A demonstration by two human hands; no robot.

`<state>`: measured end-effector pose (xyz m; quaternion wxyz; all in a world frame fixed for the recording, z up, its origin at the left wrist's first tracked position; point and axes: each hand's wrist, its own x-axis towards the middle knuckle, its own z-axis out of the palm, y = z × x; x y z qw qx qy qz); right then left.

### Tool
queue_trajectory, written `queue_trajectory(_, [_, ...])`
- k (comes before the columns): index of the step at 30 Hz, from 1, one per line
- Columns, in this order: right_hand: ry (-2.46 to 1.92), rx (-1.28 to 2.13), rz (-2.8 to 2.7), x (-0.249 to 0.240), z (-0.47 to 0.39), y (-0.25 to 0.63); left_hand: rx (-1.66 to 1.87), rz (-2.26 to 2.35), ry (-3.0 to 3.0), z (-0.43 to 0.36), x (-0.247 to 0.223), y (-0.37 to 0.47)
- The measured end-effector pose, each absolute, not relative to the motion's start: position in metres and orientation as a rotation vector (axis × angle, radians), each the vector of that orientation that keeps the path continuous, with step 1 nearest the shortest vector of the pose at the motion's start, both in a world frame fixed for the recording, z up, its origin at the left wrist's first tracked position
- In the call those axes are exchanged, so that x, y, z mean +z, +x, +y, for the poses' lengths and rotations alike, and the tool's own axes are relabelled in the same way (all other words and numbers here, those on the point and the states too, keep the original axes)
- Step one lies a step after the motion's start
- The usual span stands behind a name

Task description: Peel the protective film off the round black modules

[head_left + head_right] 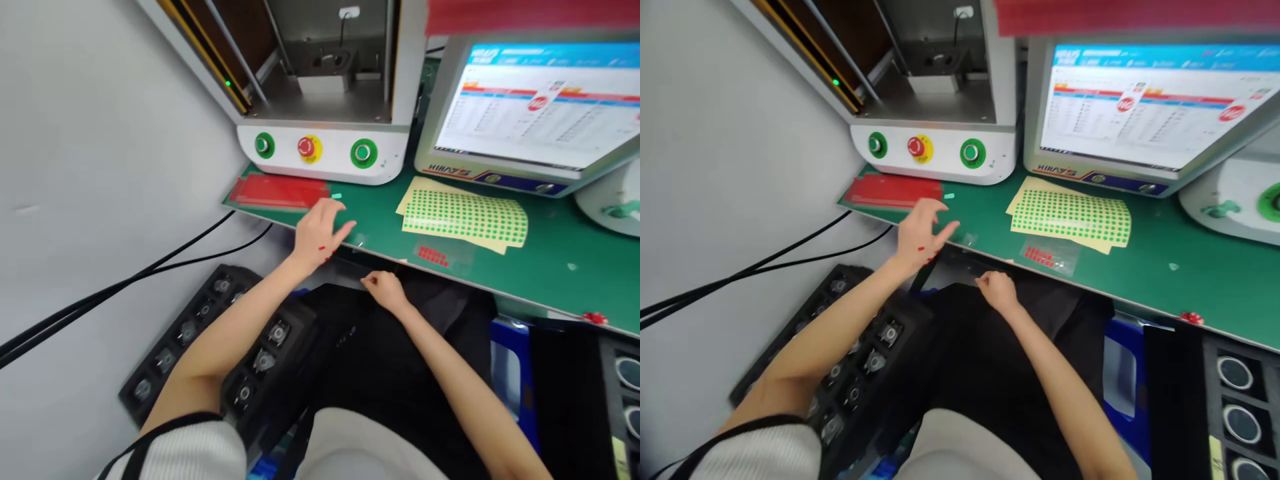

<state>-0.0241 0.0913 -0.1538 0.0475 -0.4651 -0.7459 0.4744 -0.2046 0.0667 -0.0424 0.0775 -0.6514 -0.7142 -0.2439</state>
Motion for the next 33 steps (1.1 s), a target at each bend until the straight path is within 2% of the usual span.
queue_trajectory(2, [-1.357, 1.409, -2.482, -0.157, 0.094, -0.014, -0.739, -2.358, -1.703, 0.035, -0.029, -0.221])
queue_trajectory(5, [-1.257, 1.324, -2.713, -0.158, 0.091, -0.008, -0.452, -2.802, -1.487, -0.032, -0.021, -0.242])
queue_trajectory(9, [-1.136, 1.165, -2.931, -0.156, 0.08, -0.008, -0.101, -3.086, -1.632, -0.116, -0.039, -0.253])
queue_trajectory(12, [-1.063, 1.084, -3.032, -0.154, 0.075, -0.007, 0.043, -3.16, -1.814, -0.151, -0.06, -0.255])
queue_trajectory(24, [-1.022, 0.995, -3.05, -0.152, 0.074, -0.006, 0.268, -3.105, -2.081, -0.145, -0.083, -0.263])
queue_trajectory(33, [-0.845, 1.245, -2.806, -0.133, 0.056, -0.012, 0.241, -3.251, -2.173, -0.129, -0.04, -0.252])
